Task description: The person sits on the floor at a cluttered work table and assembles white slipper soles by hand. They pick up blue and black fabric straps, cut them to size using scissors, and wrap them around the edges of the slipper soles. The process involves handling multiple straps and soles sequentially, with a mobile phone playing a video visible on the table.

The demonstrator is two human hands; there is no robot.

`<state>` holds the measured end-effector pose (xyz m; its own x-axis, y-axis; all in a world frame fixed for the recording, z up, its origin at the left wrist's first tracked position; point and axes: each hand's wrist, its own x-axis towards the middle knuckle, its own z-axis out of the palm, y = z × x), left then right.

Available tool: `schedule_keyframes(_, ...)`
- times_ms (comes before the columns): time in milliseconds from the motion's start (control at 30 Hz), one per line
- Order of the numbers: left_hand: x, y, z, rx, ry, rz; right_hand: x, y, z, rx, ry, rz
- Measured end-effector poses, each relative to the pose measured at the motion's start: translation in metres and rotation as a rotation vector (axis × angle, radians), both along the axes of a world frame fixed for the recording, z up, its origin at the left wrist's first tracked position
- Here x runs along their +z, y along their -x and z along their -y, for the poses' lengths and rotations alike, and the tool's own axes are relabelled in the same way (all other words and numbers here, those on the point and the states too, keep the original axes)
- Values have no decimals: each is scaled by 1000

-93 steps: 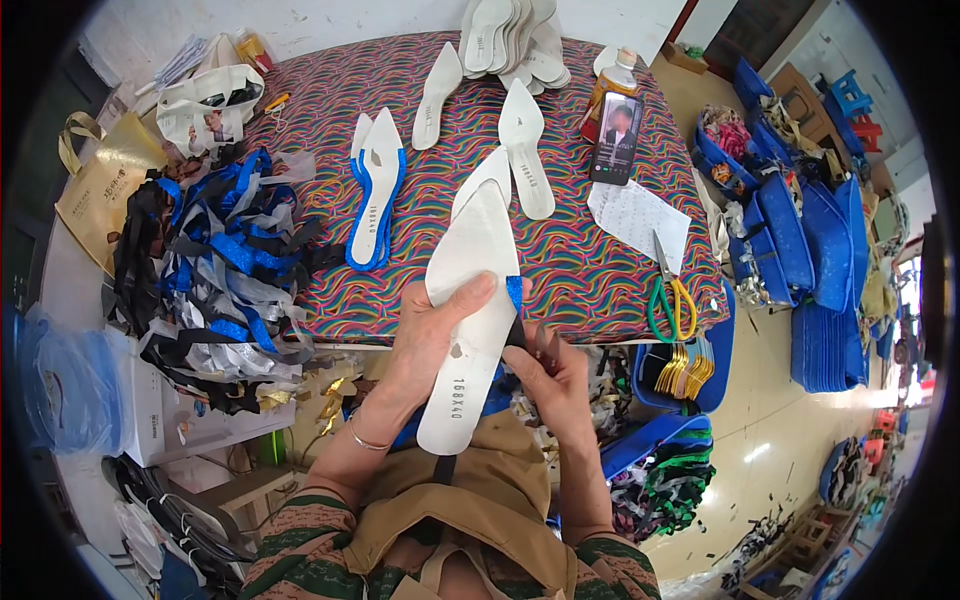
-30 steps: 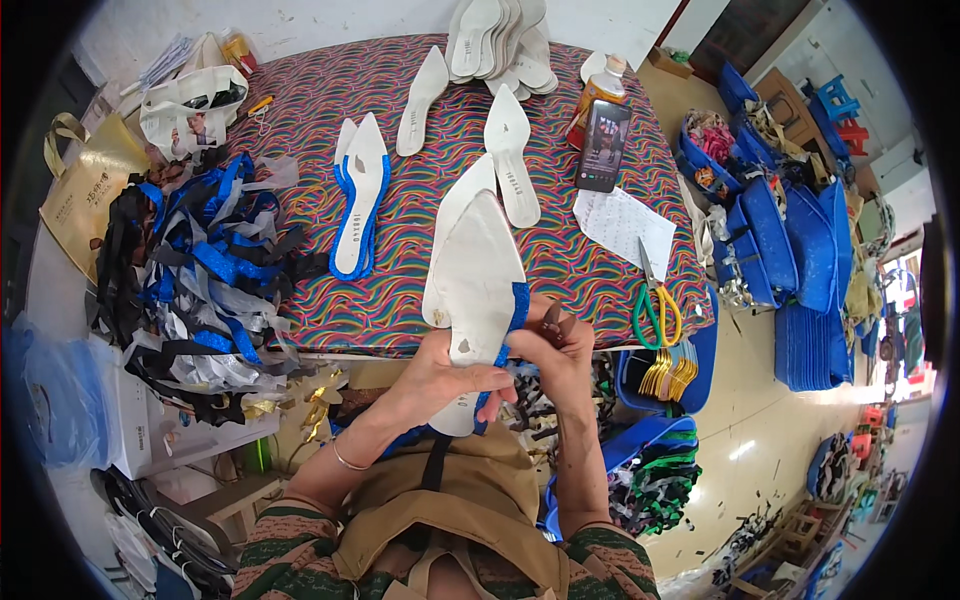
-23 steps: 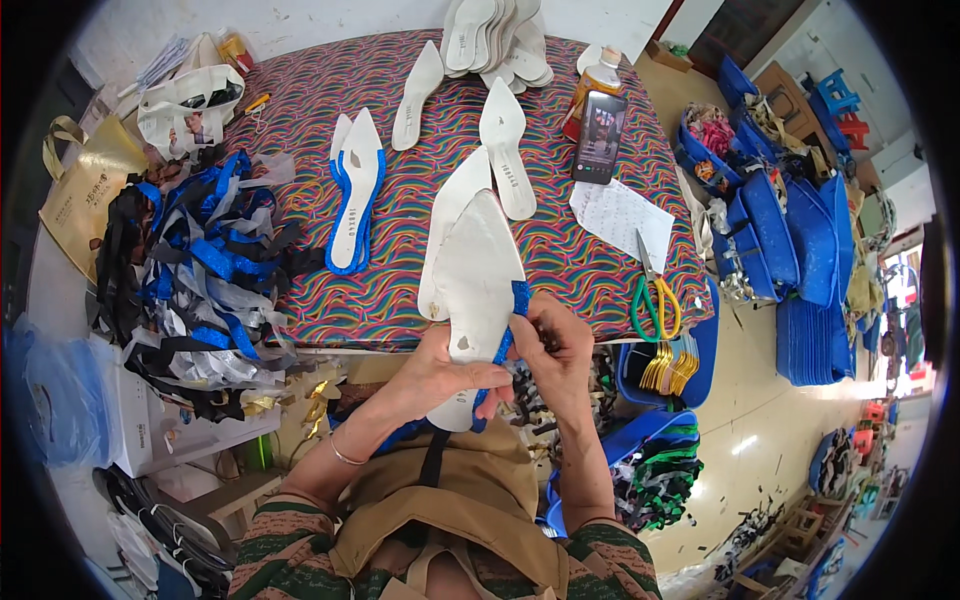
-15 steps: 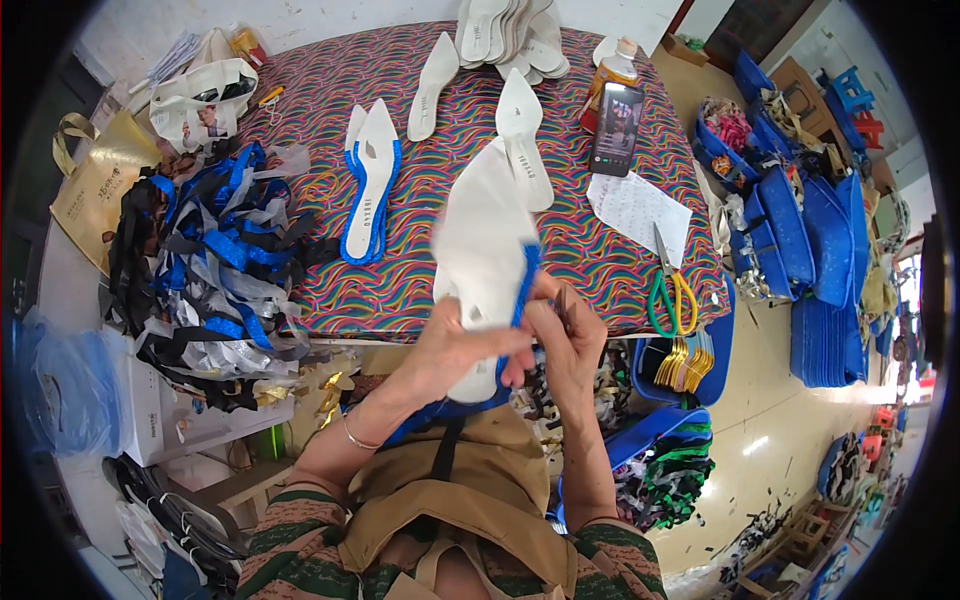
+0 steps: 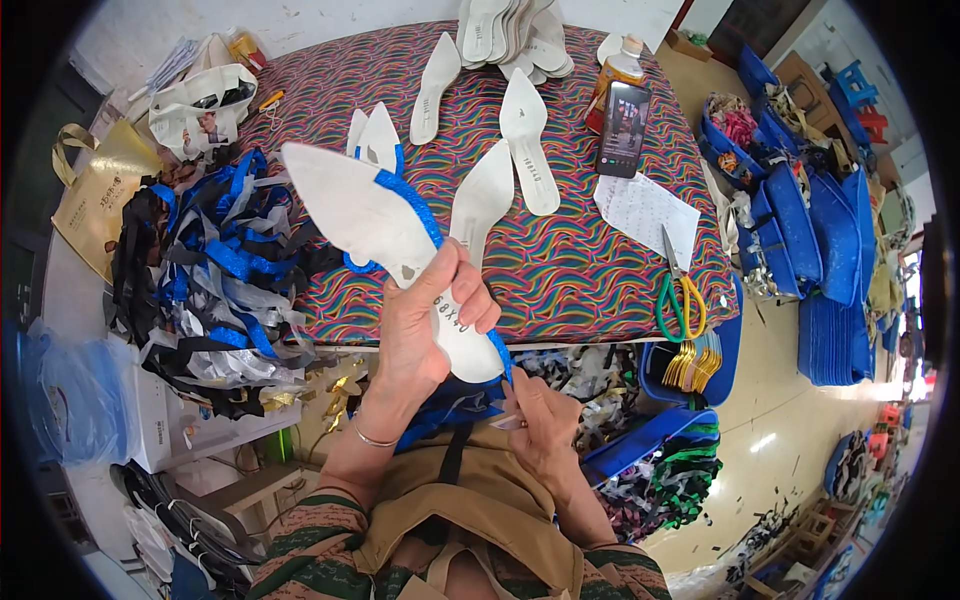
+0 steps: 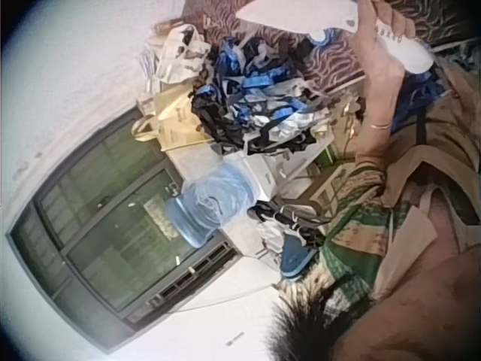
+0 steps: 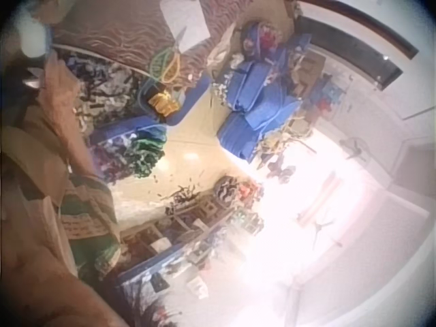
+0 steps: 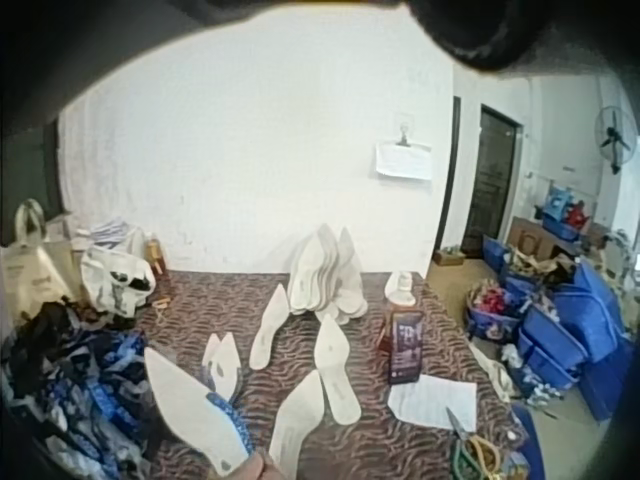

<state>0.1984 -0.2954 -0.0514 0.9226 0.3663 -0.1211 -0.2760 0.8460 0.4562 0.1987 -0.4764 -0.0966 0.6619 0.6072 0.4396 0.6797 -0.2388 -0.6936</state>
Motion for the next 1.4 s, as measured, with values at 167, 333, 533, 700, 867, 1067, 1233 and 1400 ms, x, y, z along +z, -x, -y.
schedule_keyframes(167,-6,-3,9,63,131,183,10,-5,-9,-22,-198,-164)
schedule_keyframes(333,-6,4,28,33,-38,-45,8,-14,-11,-168,-256,-478)
schedule_keyframes(533,-26,20,24,-82,-171,-370,18,-32,2,-116,-165,-527)
schedule_keyframes(700,-10,63,-4,-646,-802,-244,39,-73,16,-23,-163,-597)
schedule_keyframes(867,36,18,-42,-211,-1797,89,41,-84,-4,242,-26,-389)
schedule_keyframes(1067,26,-1,-70,-923,-1892,-50,38,-107,-18,505,-68,-520)
schedule_keyframes(1233,58,4,-72,-539,-2224,71,29,-119,-35,530,-292,-1036)
schedule_keyframes(1400,86,8,-75,-637,-2351,-27,25,-110,-32,648,-264,-1171)
